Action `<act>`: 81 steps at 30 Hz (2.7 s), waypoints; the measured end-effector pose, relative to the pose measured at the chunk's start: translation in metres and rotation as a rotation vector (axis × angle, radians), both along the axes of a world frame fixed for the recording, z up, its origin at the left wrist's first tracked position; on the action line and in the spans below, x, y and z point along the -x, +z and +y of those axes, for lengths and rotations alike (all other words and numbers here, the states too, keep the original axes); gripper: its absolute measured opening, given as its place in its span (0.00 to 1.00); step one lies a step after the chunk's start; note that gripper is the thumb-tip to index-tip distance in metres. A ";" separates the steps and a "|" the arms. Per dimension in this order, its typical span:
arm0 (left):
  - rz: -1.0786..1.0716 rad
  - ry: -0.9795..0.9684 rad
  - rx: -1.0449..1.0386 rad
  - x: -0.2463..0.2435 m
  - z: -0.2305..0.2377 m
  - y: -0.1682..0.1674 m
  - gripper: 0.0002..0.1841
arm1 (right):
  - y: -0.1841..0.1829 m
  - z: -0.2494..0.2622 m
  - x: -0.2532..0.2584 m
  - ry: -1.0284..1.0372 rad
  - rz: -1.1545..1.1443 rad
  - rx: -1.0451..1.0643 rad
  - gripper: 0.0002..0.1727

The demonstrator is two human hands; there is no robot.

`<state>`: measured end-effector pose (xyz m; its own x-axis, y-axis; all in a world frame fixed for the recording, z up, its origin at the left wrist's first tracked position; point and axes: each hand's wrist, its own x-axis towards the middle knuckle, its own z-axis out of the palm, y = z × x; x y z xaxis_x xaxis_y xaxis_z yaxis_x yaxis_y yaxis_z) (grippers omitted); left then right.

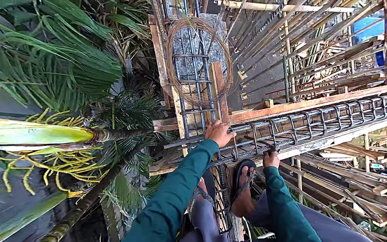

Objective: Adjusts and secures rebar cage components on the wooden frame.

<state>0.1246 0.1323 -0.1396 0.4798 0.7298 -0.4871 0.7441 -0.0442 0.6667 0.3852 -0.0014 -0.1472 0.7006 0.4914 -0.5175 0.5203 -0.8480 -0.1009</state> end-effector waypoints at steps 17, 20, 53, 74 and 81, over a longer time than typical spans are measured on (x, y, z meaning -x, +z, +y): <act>0.004 -0.018 0.013 -0.001 0.003 0.000 0.26 | 0.053 0.000 0.009 0.043 -0.298 -0.636 0.16; -0.012 -0.044 -0.013 0.002 -0.001 0.000 0.27 | 0.095 0.009 0.005 0.005 -0.205 -0.800 0.19; -1.189 1.374 1.526 -0.067 -0.031 0.077 0.21 | 0.164 0.226 0.128 1.198 -0.199 0.653 0.14; -1.265 1.426 1.576 -0.060 0.003 0.071 0.31 | 0.168 0.220 0.154 1.625 -0.247 0.734 0.19; -1.285 1.526 1.604 -0.058 0.001 0.070 0.23 | 0.193 0.196 0.163 1.636 -0.422 1.021 0.59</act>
<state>0.1830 0.1330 -0.0699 0.5955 0.2621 -0.7594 -0.7375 0.5531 -0.3874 0.2227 0.1949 0.0462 0.0981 0.3618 -0.9271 0.5855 0.7323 0.3478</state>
